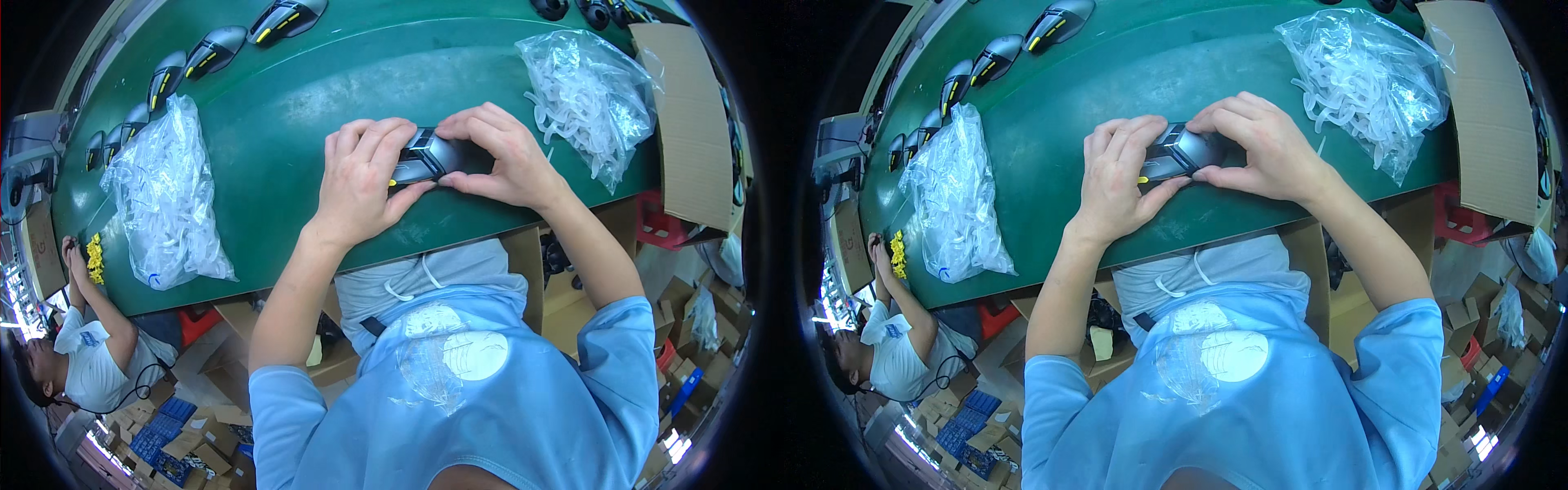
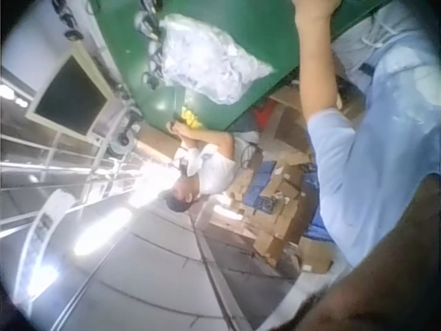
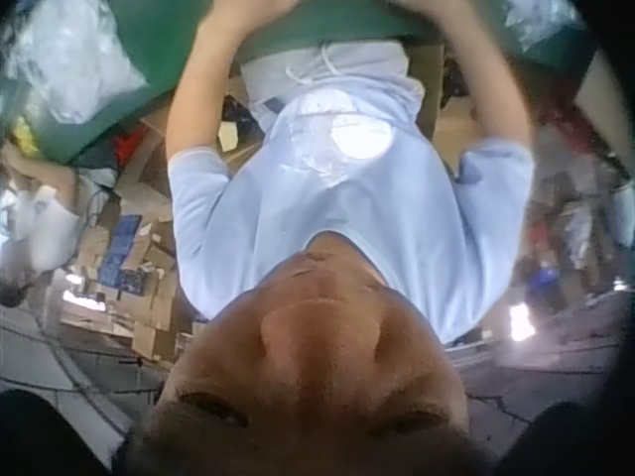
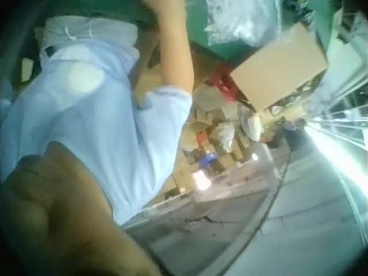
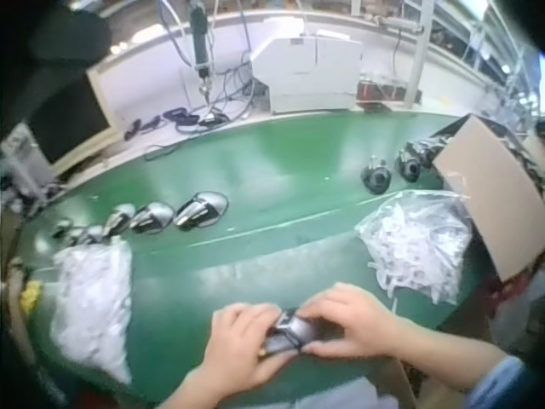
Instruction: The person assembles plastic components onto a device housing by hand, attaching white plastic pins and other device parts to the housing.
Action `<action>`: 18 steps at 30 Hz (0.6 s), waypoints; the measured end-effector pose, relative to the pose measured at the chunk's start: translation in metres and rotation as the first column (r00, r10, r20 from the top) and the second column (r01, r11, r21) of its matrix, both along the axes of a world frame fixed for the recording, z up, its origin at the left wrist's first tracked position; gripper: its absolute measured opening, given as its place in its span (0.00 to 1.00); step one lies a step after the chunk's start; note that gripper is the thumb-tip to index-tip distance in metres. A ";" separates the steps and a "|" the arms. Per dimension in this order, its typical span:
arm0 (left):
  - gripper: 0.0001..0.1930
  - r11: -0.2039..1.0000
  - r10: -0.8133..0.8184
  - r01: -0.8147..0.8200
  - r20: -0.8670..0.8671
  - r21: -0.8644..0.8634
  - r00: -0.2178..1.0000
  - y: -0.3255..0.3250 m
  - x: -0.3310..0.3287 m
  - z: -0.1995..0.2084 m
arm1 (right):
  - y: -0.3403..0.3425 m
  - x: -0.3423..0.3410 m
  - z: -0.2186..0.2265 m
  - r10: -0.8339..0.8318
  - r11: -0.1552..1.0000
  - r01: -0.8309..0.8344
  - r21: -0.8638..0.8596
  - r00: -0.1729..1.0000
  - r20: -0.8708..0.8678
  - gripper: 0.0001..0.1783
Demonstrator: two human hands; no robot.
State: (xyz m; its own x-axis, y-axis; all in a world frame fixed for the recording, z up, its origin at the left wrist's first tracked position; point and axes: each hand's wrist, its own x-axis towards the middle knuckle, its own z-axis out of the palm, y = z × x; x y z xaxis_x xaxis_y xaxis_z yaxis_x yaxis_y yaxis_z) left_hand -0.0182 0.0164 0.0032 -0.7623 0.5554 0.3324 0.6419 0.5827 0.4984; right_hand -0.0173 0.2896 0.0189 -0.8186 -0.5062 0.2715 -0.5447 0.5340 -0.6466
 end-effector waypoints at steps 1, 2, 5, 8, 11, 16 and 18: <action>0.38 1.000 0.003 -0.003 -0.003 -0.002 1.000 0.000 0.001 0.000 | -0.003 -0.001 0.002 0.012 1.000 -0.012 0.012 0.999 -0.030 0.31; 0.38 1.000 0.003 -0.003 -0.002 -0.001 1.000 0.000 0.002 0.000 | -0.005 -0.002 0.003 0.025 0.999 -0.024 0.025 0.998 -0.060 0.31; 0.38 1.000 0.003 -0.003 -0.017 0.002 1.000 -0.001 0.003 -0.001 | 0.000 -0.002 0.003 0.044 0.999 -0.043 0.026 0.997 -0.057 0.31; 0.38 1.000 -0.009 0.009 -0.007 0.021 1.000 0.000 0.004 -0.002 | 0.008 -0.001 0.002 0.044 0.999 -0.044 0.010 0.999 0.009 0.28; 0.37 1.000 -0.011 0.011 -0.006 0.022 1.000 0.002 0.005 -0.002 | 0.009 0.003 0.013 0.032 0.995 -0.035 0.089 0.999 0.030 0.25; 0.36 0.999 -0.020 0.021 -0.042 0.041 0.999 -0.003 0.023 0.000 | -0.003 0.018 0.001 0.060 0.998 -0.060 0.006 0.998 0.012 0.25; 0.37 0.999 -0.041 0.043 -0.037 0.031 0.998 -0.003 0.036 -0.001 | -0.008 0.032 0.001 0.053 0.998 -0.054 0.041 0.998 0.043 0.26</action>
State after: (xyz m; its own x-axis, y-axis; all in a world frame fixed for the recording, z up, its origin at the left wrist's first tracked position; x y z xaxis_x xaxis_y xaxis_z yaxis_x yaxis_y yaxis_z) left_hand 0.0177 0.0130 0.0026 -0.7257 0.5752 0.3775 0.6834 0.5389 0.4925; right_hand 0.0147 0.2816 0.0198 -0.8002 -0.5597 0.2153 -0.5462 0.5321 -0.6469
